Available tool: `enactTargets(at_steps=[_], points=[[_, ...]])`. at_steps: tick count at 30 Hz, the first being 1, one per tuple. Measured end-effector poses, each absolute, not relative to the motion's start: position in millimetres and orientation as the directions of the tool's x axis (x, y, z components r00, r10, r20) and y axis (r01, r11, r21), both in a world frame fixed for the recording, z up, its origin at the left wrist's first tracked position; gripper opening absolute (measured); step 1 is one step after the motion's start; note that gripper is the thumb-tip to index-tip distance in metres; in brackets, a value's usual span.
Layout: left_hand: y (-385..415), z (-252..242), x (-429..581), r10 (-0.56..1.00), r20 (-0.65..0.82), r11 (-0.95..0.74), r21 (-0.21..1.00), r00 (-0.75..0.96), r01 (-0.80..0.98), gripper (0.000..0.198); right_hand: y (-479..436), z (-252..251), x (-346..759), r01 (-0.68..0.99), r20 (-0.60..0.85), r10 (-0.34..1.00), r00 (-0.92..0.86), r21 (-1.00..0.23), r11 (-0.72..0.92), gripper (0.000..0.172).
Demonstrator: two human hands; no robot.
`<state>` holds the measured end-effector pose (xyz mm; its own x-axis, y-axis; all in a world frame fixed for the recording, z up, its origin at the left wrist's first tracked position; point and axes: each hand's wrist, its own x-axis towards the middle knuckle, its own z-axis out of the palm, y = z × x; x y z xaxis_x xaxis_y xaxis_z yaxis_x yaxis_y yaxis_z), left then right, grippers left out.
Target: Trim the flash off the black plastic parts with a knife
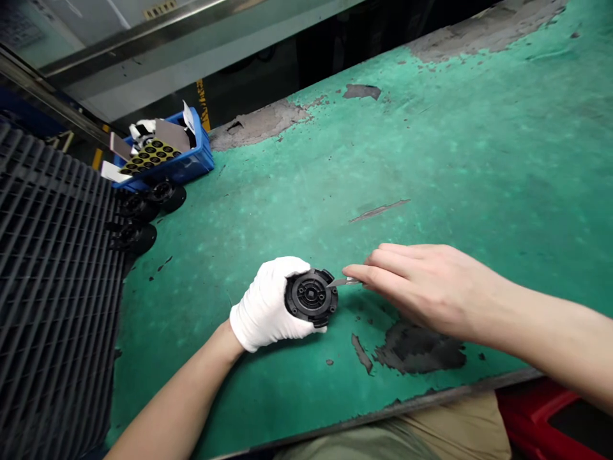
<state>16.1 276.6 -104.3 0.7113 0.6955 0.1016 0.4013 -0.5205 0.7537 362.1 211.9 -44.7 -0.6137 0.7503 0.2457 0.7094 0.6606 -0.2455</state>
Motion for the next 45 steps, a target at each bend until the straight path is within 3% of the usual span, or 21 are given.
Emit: enactTargets(at_steps=[5,9,12,17,19,23,26,38,45], points=[[276.7,-105.0,11.6,0.65,0.155,-0.538,0.786,0.744,0.306,0.085,184.6,-71.2,344.3,0.751,0.313,0.828,-0.465,-0.357,0.556,0.042],[274.4,-113.3,5.6,0.692,0.114,-0.546,0.729,0.713,0.413,0.131,171.1,-79.7,314.0,0.718,0.308,0.872,-0.38,-0.497,0.488,0.046],[271.9,-120.1,3.0,0.694,0.101,-0.539,0.729,0.713,0.421,0.148,159.2,-74.3,301.6,0.689,0.321,0.871,-0.373,-0.533,0.491,0.065],[270.6,-115.1,-6.7,0.651,0.142,-0.512,0.808,0.745,0.293,0.133,157.4,-56.1,325.4,0.685,0.285,0.851,-0.442,-0.506,0.525,0.082],[271.2,-110.5,-10.4,0.633,0.12,-0.499,0.818,0.765,0.285,0.132,168.3,-54.3,339.1,0.719,0.284,0.853,-0.438,-0.46,0.522,0.076],[272.5,-107.7,-6.5,0.631,0.067,-0.508,0.789,0.773,0.347,0.149,197.1,-63.9,350.8,0.738,0.3,0.832,-0.467,-0.386,0.554,0.041],[272.9,-109.1,-1.3,0.634,0.087,-0.526,0.777,0.768,0.346,0.138,214.3,-70.2,348.8,0.689,0.287,0.79,-0.542,-0.386,0.613,0.025],[275.7,-109.6,-11.9,0.523,0.18,-0.604,0.768,0.833,0.213,0.13,247.5,-56.6,331.8,0.551,0.373,0.591,-0.715,-0.22,0.805,0.022],[275.2,-110.0,-12.2,0.512,0.208,-0.61,0.772,0.834,0.181,0.125,249.1,-60.9,330.9,0.53,0.372,0.56,-0.74,-0.189,0.827,0.026]])
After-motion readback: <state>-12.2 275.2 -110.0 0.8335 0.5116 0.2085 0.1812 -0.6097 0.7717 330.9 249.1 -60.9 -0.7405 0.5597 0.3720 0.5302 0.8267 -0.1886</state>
